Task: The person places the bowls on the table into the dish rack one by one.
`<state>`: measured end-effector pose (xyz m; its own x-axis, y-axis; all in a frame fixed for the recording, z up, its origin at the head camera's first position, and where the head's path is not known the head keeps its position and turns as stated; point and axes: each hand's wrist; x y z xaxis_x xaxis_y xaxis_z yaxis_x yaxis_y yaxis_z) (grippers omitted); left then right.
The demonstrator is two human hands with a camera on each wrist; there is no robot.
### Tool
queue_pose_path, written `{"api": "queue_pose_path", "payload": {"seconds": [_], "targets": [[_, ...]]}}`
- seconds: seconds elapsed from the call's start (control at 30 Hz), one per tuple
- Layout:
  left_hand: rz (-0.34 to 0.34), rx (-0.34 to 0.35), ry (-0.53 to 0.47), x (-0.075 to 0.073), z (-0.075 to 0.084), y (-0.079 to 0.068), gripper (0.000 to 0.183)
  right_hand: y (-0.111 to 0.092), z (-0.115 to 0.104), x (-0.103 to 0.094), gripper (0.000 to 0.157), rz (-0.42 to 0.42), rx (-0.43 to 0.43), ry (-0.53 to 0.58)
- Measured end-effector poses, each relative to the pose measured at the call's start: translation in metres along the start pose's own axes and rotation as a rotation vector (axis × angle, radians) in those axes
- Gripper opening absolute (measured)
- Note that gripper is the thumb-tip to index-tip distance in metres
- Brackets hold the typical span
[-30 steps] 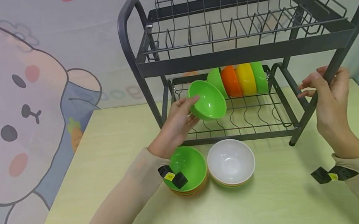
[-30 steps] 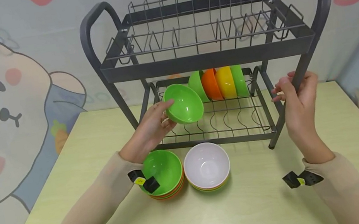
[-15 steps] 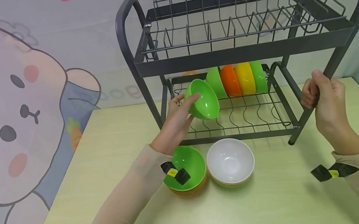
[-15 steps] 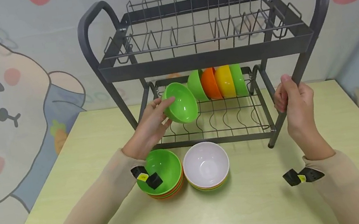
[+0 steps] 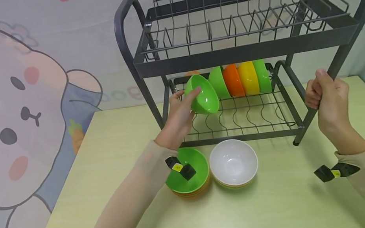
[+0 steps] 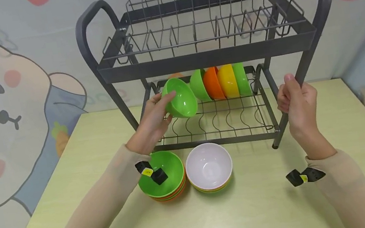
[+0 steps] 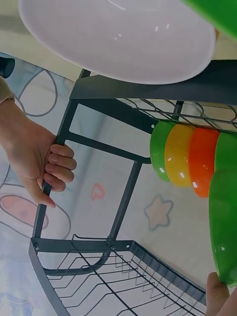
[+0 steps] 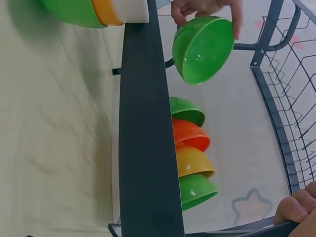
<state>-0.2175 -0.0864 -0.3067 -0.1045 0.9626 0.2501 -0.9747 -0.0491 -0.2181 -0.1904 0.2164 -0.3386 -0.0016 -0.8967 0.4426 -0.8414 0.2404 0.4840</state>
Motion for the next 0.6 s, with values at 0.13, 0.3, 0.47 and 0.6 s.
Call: {"api": "queue_pose_path", "payload": {"seconds": [0.13, 0.3, 0.47, 0.6], "targets": [[0.025, 0.016, -0.024, 0.003, 0.002, 0.004, 0.070, 0.000, 0.002, 0.000, 0.057, 0.009, -0.018, 0.002], [0.048, 0.025, -0.021, 0.005, 0.003, 0.010, 0.069, 0.000, 0.003, 0.000, 0.051, 0.043, -0.004, -0.012], [0.096, 0.033, 0.057, 0.005, 0.006, 0.016, 0.071, 0.001, 0.004, -0.001, 0.039, 0.070, 0.014, 0.004], [0.117, 0.022, 0.104, 0.005, 0.007, 0.020, 0.074, 0.002, 0.005, -0.001, 0.038, 0.073, 0.006, 0.009]]}}
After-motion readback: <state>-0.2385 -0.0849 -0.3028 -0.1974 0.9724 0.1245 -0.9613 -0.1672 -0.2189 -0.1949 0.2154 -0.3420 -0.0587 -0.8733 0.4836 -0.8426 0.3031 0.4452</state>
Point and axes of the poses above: each hand's wrist, its own y-axis towards the middle knuckle, its own x-axis out of the palm, z = x × y, and after that the axes turned 1 degree about y, right-handed
